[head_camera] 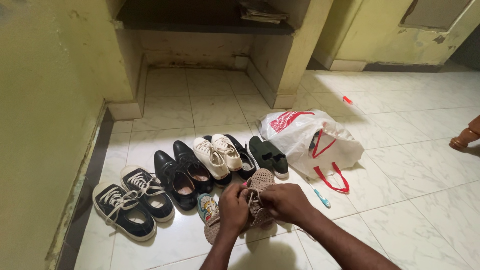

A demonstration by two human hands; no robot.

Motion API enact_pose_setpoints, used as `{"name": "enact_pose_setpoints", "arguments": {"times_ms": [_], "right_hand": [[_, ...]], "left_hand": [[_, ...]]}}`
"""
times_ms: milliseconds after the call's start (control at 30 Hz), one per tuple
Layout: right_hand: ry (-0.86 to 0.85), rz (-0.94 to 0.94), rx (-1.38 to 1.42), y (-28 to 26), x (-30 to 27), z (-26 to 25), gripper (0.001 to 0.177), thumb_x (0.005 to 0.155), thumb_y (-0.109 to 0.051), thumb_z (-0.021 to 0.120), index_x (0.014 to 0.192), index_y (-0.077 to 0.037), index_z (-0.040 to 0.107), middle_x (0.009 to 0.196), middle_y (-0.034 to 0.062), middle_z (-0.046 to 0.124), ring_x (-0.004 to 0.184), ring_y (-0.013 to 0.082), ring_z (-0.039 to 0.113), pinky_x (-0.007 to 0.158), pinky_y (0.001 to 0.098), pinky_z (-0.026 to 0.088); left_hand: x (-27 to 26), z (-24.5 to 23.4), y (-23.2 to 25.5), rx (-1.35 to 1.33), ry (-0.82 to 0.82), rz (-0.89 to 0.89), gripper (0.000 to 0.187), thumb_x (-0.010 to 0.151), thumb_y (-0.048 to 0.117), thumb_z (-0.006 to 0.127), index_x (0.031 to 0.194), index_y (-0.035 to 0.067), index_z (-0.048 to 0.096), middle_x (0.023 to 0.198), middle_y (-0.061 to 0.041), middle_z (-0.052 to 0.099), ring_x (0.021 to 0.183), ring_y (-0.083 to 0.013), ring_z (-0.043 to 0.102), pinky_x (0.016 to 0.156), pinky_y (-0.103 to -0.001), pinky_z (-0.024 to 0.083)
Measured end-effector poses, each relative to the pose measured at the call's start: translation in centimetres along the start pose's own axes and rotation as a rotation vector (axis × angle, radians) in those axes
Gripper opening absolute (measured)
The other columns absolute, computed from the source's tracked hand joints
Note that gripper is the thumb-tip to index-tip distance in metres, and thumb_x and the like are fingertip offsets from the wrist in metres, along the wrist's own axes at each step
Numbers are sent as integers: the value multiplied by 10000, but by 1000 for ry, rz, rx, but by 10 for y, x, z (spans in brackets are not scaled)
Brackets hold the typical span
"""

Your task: The person sits on the floor and works on a beige woven slip-on shoe, threading a lace through the upper and tying it. Several other shoes are arranged nearby on the tiled floor.

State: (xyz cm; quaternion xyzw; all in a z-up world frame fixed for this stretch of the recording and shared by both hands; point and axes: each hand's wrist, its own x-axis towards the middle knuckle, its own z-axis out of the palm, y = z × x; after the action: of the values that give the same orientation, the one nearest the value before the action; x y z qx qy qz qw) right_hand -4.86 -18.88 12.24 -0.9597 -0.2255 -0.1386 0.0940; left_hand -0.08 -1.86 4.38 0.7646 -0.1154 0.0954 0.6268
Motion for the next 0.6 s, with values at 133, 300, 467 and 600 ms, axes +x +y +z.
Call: {"name": "enact_pose_setpoints", "arguments": {"times_ms": [133, 300, 467, 600], "right_hand": [[-71, 302, 144, 7, -7, 5, 221, 793, -275, 646, 964, -140, 684, 776, 112, 695, 749, 355, 679, 669, 490, 515], [-229, 354, 192, 20, -7, 14, 257, 777, -312, 664, 873, -74, 663, 758, 128, 681, 720, 320, 669, 668, 456, 517], [-334, 614, 777, 31, -10, 8, 294, 936, -297, 696, 873, -10, 688, 777, 94, 662, 698, 207, 643, 645, 371, 524], [-187, 453, 750, 42, -15, -6, 367, 985, -334, 607, 899, 3, 722, 1096, -13, 644, 882, 131, 648, 788, 316, 549]], "left_hand": [[1, 3, -1, -6, 19, 52, 68, 887, 65, 653, 862, 16, 693, 869, -118, 694, 832, -285, 678, 764, -415, 525], [-2, 10, -3, 66, -96, -175, 112, 947, 111, 620, 895, 49, 698, 894, -91, 705, 827, -248, 689, 765, -410, 545], [9, 0, -17, 77, -20, -272, 124, 954, 113, 618, 902, 35, 699, 933, -85, 704, 822, -257, 686, 756, -423, 538], [13, 6, -33, 111, 28, -133, 117, 925, 96, 659, 884, -7, 693, 899, -137, 699, 813, -304, 665, 757, -443, 500]]}}
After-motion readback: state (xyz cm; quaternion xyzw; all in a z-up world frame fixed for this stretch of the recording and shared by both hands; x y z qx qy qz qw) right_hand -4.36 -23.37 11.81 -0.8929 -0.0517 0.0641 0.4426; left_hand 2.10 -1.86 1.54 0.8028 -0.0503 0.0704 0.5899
